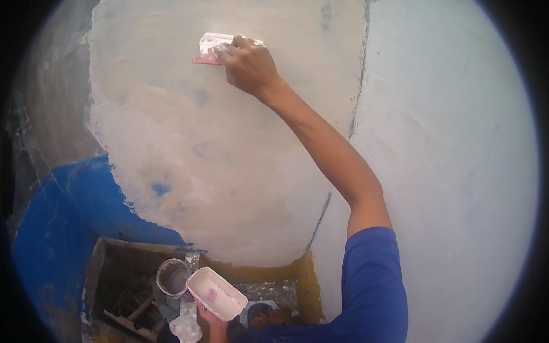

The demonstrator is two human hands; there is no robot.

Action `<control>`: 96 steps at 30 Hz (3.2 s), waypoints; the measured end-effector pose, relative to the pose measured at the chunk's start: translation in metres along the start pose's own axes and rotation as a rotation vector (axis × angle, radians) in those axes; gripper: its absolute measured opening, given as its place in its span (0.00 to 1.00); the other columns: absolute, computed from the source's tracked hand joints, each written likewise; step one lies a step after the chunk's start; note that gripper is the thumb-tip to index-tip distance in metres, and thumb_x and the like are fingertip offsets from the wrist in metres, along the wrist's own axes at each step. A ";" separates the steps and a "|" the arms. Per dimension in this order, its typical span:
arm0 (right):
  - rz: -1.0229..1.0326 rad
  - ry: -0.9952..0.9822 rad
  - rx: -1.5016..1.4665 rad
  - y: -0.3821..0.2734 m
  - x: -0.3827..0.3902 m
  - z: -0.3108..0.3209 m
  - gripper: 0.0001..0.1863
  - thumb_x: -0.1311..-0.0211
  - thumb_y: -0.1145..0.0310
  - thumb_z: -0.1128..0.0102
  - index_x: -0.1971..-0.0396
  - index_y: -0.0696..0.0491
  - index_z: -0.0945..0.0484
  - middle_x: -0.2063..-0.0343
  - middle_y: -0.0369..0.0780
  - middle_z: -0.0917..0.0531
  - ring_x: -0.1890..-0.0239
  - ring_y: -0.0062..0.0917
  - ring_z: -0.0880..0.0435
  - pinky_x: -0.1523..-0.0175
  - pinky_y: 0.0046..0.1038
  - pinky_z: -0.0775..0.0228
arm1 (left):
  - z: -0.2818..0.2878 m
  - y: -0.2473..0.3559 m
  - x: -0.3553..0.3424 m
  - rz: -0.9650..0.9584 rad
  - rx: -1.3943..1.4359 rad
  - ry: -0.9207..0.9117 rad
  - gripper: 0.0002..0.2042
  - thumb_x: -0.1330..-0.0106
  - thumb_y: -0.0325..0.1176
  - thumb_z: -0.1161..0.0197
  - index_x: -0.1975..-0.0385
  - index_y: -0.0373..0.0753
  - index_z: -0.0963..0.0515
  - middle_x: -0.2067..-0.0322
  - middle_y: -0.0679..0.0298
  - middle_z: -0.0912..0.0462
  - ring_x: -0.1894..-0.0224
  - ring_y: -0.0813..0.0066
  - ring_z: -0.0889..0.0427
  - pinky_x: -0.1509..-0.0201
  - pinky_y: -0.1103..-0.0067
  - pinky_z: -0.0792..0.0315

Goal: The person uses a putty knife to scrape white putty from a plastic container and spreads it across a blue and white interior wall.

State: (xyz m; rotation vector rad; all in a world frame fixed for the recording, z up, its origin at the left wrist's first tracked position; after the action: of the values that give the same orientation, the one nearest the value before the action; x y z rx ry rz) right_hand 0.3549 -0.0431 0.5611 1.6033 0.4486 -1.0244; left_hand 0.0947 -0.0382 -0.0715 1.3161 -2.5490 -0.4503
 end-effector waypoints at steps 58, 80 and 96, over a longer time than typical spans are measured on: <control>-0.523 0.210 0.235 0.039 0.145 0.109 0.22 0.55 0.86 0.40 0.57 0.51 0.17 0.64 0.34 0.14 0.64 0.29 0.19 0.61 0.28 0.26 | 0.002 0.046 -0.038 0.193 0.042 0.040 0.29 0.29 0.57 0.60 0.37 0.43 0.37 0.45 0.59 0.27 0.46 0.54 0.25 0.43 0.55 0.29; -1.369 -0.705 -0.813 -0.315 0.252 0.105 0.14 0.50 0.76 0.36 0.62 0.61 0.23 0.75 0.48 0.18 0.75 0.34 0.17 0.69 0.30 0.28 | -0.079 0.023 -0.078 0.287 0.116 -0.212 0.34 0.30 0.61 0.59 0.33 0.40 0.42 0.38 0.57 0.33 0.38 0.57 0.32 0.34 0.60 0.37; -1.376 -1.232 -0.969 -0.355 0.292 0.091 0.31 0.65 0.74 0.42 0.53 0.69 0.24 0.68 0.60 0.20 0.64 0.54 0.20 0.56 0.44 0.28 | -0.077 -0.003 -0.061 0.279 -0.100 -0.173 0.34 0.29 0.59 0.59 0.33 0.39 0.44 0.37 0.55 0.35 0.36 0.58 0.34 0.33 0.61 0.39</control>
State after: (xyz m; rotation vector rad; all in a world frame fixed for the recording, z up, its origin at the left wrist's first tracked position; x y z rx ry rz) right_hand 0.2171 -0.0860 0.1157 -0.5344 0.9403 -2.0403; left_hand 0.1581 -0.0021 -0.0059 0.9045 -2.7539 -0.6476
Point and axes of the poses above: each hand's wrist, its own x-axis away from the middle knuckle, its own z-axis out of the back of the hand, y = z × x, the point moved 9 cm from there along -x, towards the middle knuckle
